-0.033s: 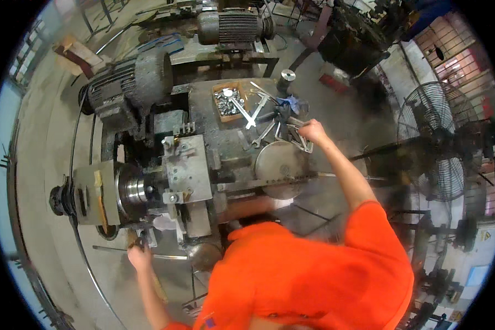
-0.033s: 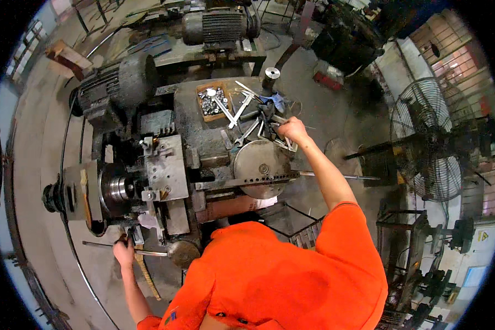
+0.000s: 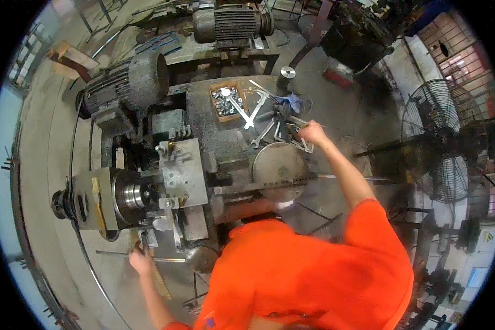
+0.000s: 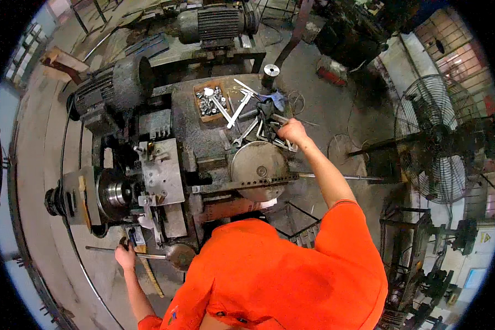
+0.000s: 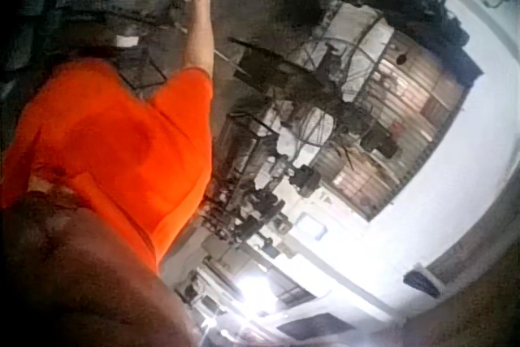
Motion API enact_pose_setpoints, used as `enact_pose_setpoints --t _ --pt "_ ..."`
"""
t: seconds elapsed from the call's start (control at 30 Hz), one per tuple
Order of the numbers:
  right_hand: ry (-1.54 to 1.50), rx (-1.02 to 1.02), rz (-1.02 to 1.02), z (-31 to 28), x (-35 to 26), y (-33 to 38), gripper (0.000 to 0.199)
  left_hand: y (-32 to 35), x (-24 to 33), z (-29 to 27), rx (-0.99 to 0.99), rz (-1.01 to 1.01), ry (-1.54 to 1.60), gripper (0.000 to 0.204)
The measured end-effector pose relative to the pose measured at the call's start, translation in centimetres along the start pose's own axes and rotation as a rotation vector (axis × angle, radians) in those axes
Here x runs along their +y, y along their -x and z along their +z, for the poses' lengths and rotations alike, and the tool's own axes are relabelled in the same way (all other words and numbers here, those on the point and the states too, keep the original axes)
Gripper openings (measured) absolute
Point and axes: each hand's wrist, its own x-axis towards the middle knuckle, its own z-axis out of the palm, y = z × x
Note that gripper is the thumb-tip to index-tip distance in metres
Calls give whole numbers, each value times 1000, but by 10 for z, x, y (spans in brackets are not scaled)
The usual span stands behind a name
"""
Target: The person operates a metal lathe, repeatedly measuring a cylindrical metal workpiece with a dial caliper and adjusting the machine using a wrench and a long metal bar. The person removes the workpiece from the chuck, measures it, and then re-secures it, repeating this cycle multiple times.
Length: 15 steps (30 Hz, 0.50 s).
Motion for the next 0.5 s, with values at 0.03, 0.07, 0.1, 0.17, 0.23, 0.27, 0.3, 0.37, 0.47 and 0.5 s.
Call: enact_pose_setpoints --t 0.03,0.07,0.1,0.17,0.23,0.27,0.3,0.37,0.47,0.5 --pt "-25 -14 -80 9 9 -11 30 8 1 2 74 -44 8 43" --pt "-45 -11 -161 12 13 -13 29 15 -11 11 74 -80 -66 42" --pt "-65 -8 -241 13 16 -15 29 19 -27 22 74 -115 -140 41" --pt "-76 -146 -53 -4 -4 -12 28 35 -41 29 48 -190 -169 39" --pt "-10 -65 -30 -7 -2 -10 28 48 -42 26 -6 -252 -77 38" --pt "15 -102 -48 -7 10 -16 27 49 -38 19 -122 -311 -11 40" --pt "50 -160 -37 -4 18 -21 27 51 -28 9 -168 -321 -7 41" --pt "122 -281 -39 6 22 -25 26 64 -12 -9 -249 -360 4 42" --pt "203 -313 38 29 28 -24 35 63 13 -39 -233 -314 418 44" --pt "207 -376 64 33 44 -27 36 48 47 -64 -320 -388 402 46"
